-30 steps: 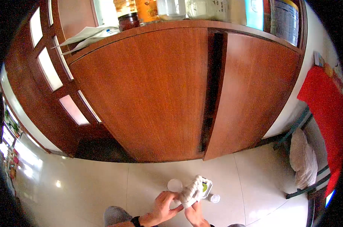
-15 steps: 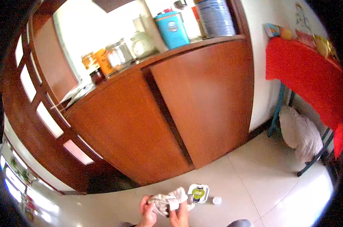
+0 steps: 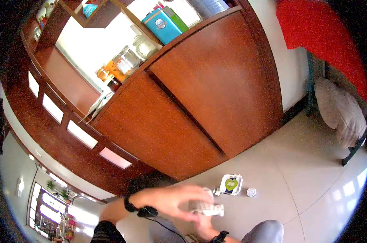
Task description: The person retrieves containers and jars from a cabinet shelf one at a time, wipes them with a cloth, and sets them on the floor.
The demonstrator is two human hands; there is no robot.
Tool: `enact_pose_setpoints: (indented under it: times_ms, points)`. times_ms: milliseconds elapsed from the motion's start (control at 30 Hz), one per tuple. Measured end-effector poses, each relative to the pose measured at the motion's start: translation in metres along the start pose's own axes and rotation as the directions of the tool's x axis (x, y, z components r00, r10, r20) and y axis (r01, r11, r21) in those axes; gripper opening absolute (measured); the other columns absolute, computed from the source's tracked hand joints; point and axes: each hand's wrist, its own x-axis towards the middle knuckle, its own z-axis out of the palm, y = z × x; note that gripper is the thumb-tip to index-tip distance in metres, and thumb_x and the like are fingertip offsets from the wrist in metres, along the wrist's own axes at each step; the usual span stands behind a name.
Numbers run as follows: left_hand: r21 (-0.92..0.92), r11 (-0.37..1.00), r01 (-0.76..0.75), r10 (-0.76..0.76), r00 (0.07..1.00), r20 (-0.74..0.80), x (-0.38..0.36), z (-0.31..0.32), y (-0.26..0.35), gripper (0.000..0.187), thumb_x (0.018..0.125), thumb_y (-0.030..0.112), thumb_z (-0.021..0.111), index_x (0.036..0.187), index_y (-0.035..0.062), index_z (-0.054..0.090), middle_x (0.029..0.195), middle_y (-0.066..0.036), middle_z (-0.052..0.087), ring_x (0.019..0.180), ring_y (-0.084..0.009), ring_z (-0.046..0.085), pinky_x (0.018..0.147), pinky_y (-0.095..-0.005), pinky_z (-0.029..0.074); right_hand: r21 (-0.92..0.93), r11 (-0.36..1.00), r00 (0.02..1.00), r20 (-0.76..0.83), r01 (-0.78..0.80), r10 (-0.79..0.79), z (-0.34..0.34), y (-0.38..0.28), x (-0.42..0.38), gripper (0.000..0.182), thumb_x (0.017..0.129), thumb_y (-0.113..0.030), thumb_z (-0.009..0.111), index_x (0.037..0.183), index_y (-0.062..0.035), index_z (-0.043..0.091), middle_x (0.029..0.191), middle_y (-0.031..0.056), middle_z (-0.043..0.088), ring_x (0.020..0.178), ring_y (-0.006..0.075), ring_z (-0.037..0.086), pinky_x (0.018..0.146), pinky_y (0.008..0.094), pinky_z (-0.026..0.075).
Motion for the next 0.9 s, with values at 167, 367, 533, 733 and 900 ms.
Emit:
enact_pose_setpoints:
  times_ms: [167,367,533,733,900]
  points:
    - [-0.034,0.999,0.021,-0.037,0.807,-0.589,-0.006,-0.081,0.000,0.048,0.084,0.017,0.067,0.126,0.0021,0.050,0.119,-0.009,0.055,0.106,-0.0168,0.055,0.094,-0.0330,0.044,0.191,0.981,0.958,-0.279,-0.018,0.072,0.046,-0.054,-0.006,0.018,0.095,-0.024,0.051,0.110,-0.0131,0.052,0.101,0.0015,0.058,0.089,0.0141,0.056,0.078,0.0299,0.048]
    - [0.154,0.973,0.174,0.104,0.265,-0.959,-0.022,-0.196,-0.017,0.026,0.085,0.012,0.065,0.109,0.0065,0.059,0.085,-0.001,0.063,0.081,-0.0097,0.058,0.077,-0.0250,0.046,0.311,0.948,0.994,-0.063,-0.068,0.092,0.011,-0.038,0.002,0.018,0.097,-0.025,0.046,0.108,-0.0122,0.054,0.099,0.0039,0.060,0.089,0.0177,0.059,0.078,0.0329,0.050]
    - [0.066,0.902,0.428,0.140,-0.143,-0.980,-0.029,-0.276,-0.023,0.049,0.078,0.018,0.070,0.121,0.0063,0.050,0.100,-0.009,0.054,0.088,-0.0173,0.054,0.079,-0.0318,0.046,0.309,0.941,0.988,-0.030,-0.134,0.151,0.027,-0.067,-0.011,0.026,0.099,-0.029,0.043,0.115,-0.0109,0.052,0.103,0.0048,0.059,0.091,0.0179,0.059,0.078,0.0335,0.050]
    - [0.025,0.729,0.684,0.133,-0.105,-0.986,-0.040,-0.341,-0.047,0.087,0.071,0.026,0.076,0.140,0.0076,0.025,0.124,-0.022,0.035,0.115,-0.0363,0.045,0.099,-0.0418,0.039,0.278,0.946,0.977,-0.087,-0.165,0.196,0.005,-0.039,0.001,0.025,0.097,-0.030,0.046,0.109,-0.0091,0.054,0.097,0.0055,0.061,0.089,0.0197,0.059,0.077,0.0332,0.050]
    - [0.028,0.640,0.768,0.103,-0.050,-0.993,-0.037,-0.349,-0.032,0.102,0.071,0.030,0.077,0.145,0.0079,0.011,0.134,-0.026,0.020,0.122,-0.0426,0.037,0.104,-0.0420,0.035,0.306,0.936,0.943,-0.224,-0.174,0.248,-0.015,-0.017,0.030,0.015,0.093,-0.024,0.051,0.094,-0.0091,0.056,0.085,0.0048,0.059,0.077,0.0189,0.055,0.070,0.0307,0.048]
